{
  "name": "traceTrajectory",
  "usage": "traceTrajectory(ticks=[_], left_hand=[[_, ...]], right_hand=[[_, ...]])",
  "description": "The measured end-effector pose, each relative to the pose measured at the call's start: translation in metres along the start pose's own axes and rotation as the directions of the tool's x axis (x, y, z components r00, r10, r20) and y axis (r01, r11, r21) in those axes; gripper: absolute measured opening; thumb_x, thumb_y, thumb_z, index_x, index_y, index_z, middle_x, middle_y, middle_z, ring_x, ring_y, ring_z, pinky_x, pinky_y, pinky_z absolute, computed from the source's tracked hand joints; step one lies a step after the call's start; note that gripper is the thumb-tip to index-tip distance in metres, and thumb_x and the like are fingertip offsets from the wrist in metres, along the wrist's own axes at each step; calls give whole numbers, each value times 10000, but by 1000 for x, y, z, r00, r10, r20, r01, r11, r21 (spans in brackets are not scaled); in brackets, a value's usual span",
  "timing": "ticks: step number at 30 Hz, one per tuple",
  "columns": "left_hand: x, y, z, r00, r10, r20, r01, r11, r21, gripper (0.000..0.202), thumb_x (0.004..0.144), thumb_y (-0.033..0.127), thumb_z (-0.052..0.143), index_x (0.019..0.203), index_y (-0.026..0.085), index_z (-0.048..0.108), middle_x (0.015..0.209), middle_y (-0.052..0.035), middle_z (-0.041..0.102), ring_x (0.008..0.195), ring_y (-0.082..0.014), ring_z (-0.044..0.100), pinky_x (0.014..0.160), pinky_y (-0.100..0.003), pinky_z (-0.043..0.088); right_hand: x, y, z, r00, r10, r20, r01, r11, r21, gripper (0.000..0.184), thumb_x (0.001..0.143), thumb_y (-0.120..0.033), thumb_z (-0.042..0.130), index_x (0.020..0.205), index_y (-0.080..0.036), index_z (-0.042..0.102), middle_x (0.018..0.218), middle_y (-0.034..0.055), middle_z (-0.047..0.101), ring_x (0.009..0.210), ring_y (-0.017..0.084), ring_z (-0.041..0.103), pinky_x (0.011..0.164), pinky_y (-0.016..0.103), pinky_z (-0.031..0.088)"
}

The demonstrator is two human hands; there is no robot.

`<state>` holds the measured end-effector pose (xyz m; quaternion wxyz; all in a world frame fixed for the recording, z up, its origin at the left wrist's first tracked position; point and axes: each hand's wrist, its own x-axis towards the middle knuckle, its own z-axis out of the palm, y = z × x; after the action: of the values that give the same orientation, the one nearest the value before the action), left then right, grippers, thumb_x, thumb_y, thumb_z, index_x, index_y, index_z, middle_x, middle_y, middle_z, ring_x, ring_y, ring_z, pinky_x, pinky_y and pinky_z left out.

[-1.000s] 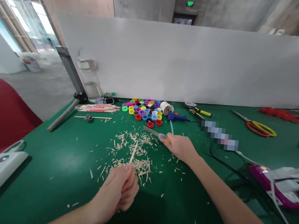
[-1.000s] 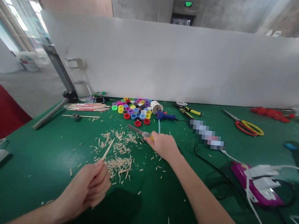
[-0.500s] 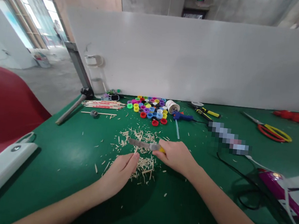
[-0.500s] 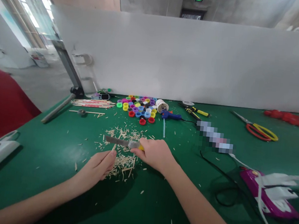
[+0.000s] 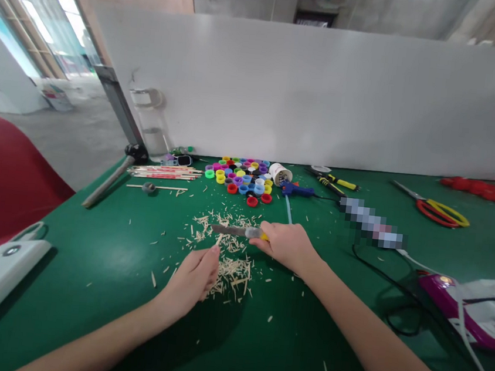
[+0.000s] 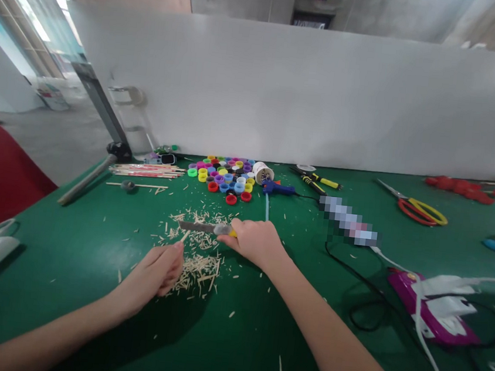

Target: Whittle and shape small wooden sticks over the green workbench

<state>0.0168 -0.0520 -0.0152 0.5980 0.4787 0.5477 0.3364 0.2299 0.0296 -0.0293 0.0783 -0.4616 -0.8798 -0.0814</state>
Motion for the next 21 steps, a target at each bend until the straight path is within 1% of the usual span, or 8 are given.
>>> traceTrajectory(ticks=[3,5,7,9,12,14,18,21], left_hand=[[-9,-2,3,999,44,22,-42,996,-76,468,888,524,373,550,214,283,478,83,258,401,-62,191,370,-199,171],[-16,-4,6,994,109,21,-106,989,-99,485,894,527,362,535,210,288,479,74,269,414,-67,212,379,-203,185],[-20,-7,9,990,143,22,-140,987,-81,502,901,543,337,528,210,290,485,67,268,429,-73,225,389,-212,191],[-20,-7,10,991,135,20,-134,989,-57,504,894,557,347,530,215,280,489,70,248,429,-74,211,390,-219,181],[-14,-7,8,992,124,-26,-124,992,-17,491,892,556,356,546,221,262,500,75,222,428,-74,183,391,-225,169],[-11,-8,6,985,162,-63,-158,985,67,476,914,531,325,558,216,290,515,67,245,443,-82,204,406,-232,186],[-10,-16,4,954,288,-80,-253,922,294,459,958,452,272,591,199,382,548,40,324,504,-109,283,474,-262,237],[-12,-20,4,944,319,-81,-279,906,318,450,963,431,282,596,196,399,560,33,345,528,-116,310,500,-269,254]], right_hand=[[-5,15,2,1000,29,9,-29,999,24,623,916,-638,137,810,-171,535,600,34,560,427,90,390,463,260,130],[-11,28,1,989,147,31,-148,988,50,585,933,-592,140,781,-171,518,549,20,524,388,83,341,452,258,133],[-15,35,-1,973,228,-40,-226,973,43,562,928,-591,160,766,-174,500,543,23,514,406,94,337,453,260,140],[-17,32,-2,988,145,-55,-138,984,111,561,927,-595,155,776,-175,495,570,25,529,432,98,357,456,259,159],[-15,16,-3,998,0,-60,12,979,204,602,915,-632,120,764,-178,485,597,26,541,464,104,382,464,260,180],[-13,4,-4,997,-47,-63,61,968,242,613,911,-644,110,757,-179,480,612,27,551,474,103,394,468,257,188],[-12,-11,-7,998,-53,-34,60,968,244,552,921,-620,191,761,-180,485,636,29,581,493,106,430,474,254,184],[-12,-15,-8,1000,-31,1,30,973,229,517,927,-595,229,780,-177,494,653,33,602,513,114,465,478,256,171]])
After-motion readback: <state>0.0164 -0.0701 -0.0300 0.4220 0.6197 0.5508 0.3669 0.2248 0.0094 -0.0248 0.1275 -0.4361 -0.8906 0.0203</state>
